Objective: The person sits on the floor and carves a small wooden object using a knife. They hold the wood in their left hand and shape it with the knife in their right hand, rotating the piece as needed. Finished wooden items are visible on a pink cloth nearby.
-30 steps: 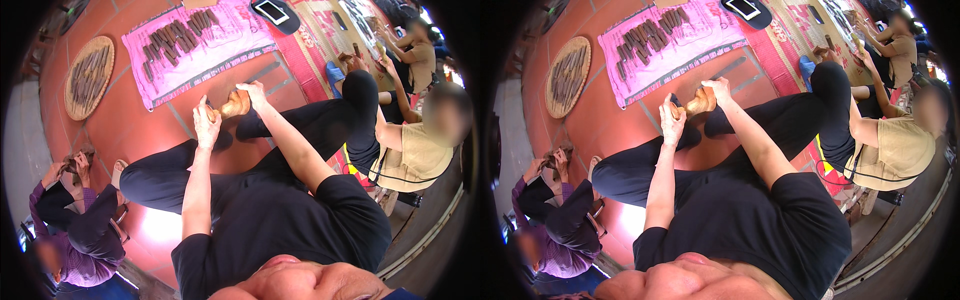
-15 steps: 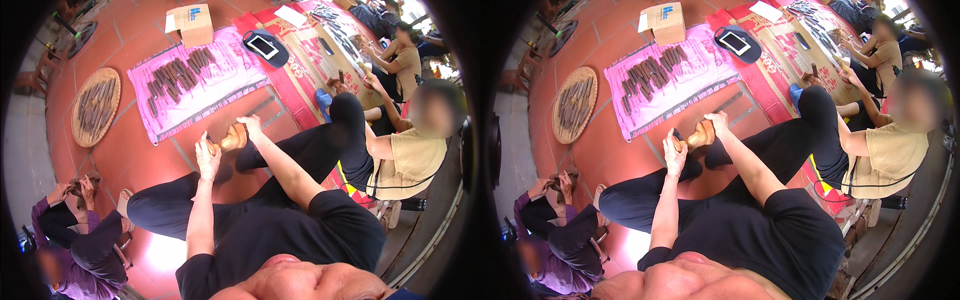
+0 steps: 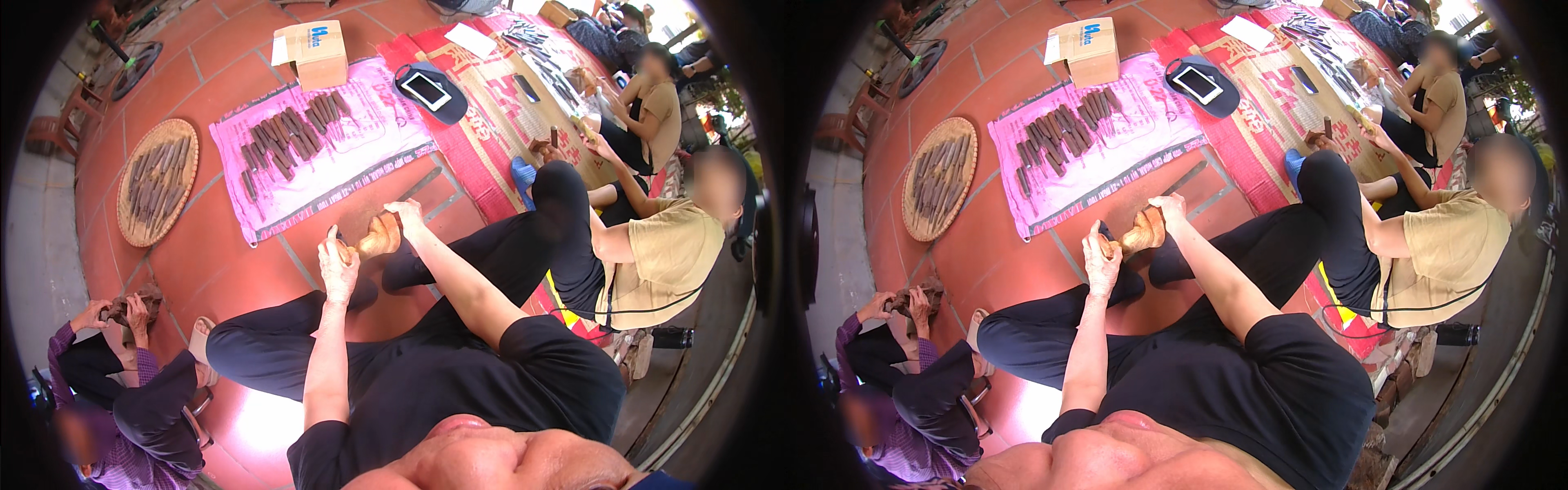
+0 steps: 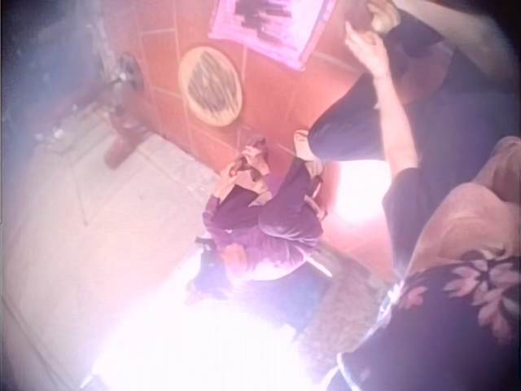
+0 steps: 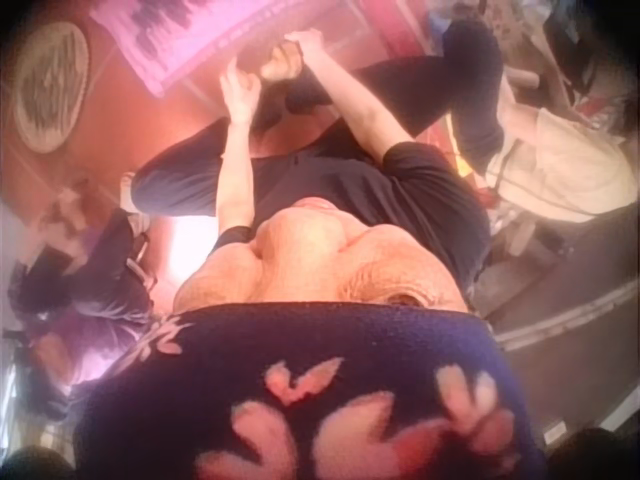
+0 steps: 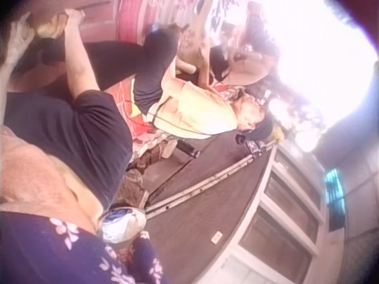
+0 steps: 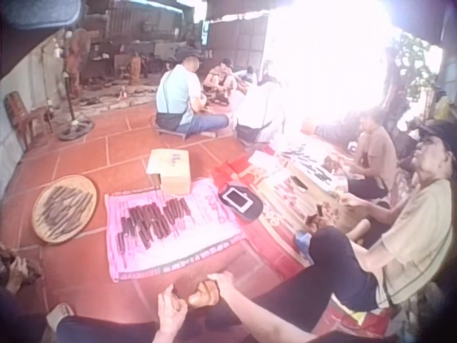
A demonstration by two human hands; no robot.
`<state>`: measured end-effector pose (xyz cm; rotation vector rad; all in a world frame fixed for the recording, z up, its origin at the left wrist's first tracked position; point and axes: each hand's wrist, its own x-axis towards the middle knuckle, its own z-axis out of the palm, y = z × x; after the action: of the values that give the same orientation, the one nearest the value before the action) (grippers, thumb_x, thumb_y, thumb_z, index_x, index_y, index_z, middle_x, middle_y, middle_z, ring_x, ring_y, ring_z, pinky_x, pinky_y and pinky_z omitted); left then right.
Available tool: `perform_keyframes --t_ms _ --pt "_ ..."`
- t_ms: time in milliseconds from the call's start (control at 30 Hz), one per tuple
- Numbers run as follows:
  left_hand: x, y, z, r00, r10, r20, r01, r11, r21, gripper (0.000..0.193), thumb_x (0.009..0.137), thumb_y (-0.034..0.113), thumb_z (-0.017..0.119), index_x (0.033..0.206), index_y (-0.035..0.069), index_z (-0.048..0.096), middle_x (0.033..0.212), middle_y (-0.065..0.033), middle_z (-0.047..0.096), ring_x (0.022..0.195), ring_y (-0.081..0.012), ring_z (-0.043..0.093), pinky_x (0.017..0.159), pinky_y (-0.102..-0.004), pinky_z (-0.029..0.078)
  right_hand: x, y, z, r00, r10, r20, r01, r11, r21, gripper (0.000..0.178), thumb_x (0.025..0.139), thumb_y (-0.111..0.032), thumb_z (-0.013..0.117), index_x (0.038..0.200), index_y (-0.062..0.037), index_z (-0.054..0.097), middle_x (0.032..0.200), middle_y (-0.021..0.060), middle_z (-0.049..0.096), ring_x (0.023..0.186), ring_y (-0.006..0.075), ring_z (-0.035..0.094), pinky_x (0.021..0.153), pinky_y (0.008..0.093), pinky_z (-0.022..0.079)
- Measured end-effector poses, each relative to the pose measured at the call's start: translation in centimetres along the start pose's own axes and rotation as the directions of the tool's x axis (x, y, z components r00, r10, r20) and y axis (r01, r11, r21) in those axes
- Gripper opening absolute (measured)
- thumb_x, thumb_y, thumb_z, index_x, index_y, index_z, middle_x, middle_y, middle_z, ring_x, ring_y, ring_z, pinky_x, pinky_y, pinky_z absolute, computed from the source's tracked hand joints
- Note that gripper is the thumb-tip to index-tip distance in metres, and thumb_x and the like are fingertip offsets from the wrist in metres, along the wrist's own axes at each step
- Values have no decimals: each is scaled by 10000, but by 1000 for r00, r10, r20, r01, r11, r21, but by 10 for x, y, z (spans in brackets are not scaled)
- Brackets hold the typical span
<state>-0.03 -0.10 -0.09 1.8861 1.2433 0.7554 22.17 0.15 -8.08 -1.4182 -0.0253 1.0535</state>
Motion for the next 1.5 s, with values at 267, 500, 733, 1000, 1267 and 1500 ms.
perform_keyframes --t_ms 267,500,733,1000,1267,1500 --pt "-1 0 1 1000 9 -11 -8 1000 18 660 739 54 623 1343 127 368 1092 -161 458 1043 -344 484 913 -428 411 -16 -8 10 991 -26 134 42 992 -119 193 644 -53 748 720 0 578 731 115 619 655 228 622 623 338 530" --pt "1 -2 -1 1000 1 -19 -1 1000 17 659 735 53 623 1341 122 373 1082 -156 459 1028 -337 486 905 -420 415 -18 -13 10 998 10 57 -8 1000 -26 175 634 -7 735 758 21 614 720 82 623 638 176 600 614 290 494" --pt "1 0 2 1000 19 -17 -18 1000 8 663 726 43 632 1334 117 376 1081 -166 464 1025 -356 488 893 -437 419 -28 -18 8 991 -27 130 38 996 -83 160 671 -3 713 769 5 587 733 107 634 636 197 618 603 322 515" --pt "1 0 1 1000 -5 -21 5 1000 12 672 726 45 632 1341 121 373 1086 -163 462 1029 -354 489 899 -433 416 -36 -20 12 987 -34 156 40 999 -36 155 690 -26 704 773 -3 574 769 131 649 671 228 644 627 336 543" --pt "2 2 0 1000 15 -14 -15 1000 1 655 733 48 625 1335 118 377 1107 -164 457 1047 -348 481 907 -428 412 -23 -14 -2 995 -24 100 18 998 59 171 693 -35 714 812 10 600 792 110 646 675 190 627 650 298 515" --pt "1 -1 2 999 30 -25 -30 999 14 660 731 44 629 1336 118 376 1114 -162 458 1049 -345 483 910 -426 411 -27 -5 5 975 -94 202 90 996 24 174 693 -34 723 798 2 589 783 104 642 663 188 626 631 289 521"
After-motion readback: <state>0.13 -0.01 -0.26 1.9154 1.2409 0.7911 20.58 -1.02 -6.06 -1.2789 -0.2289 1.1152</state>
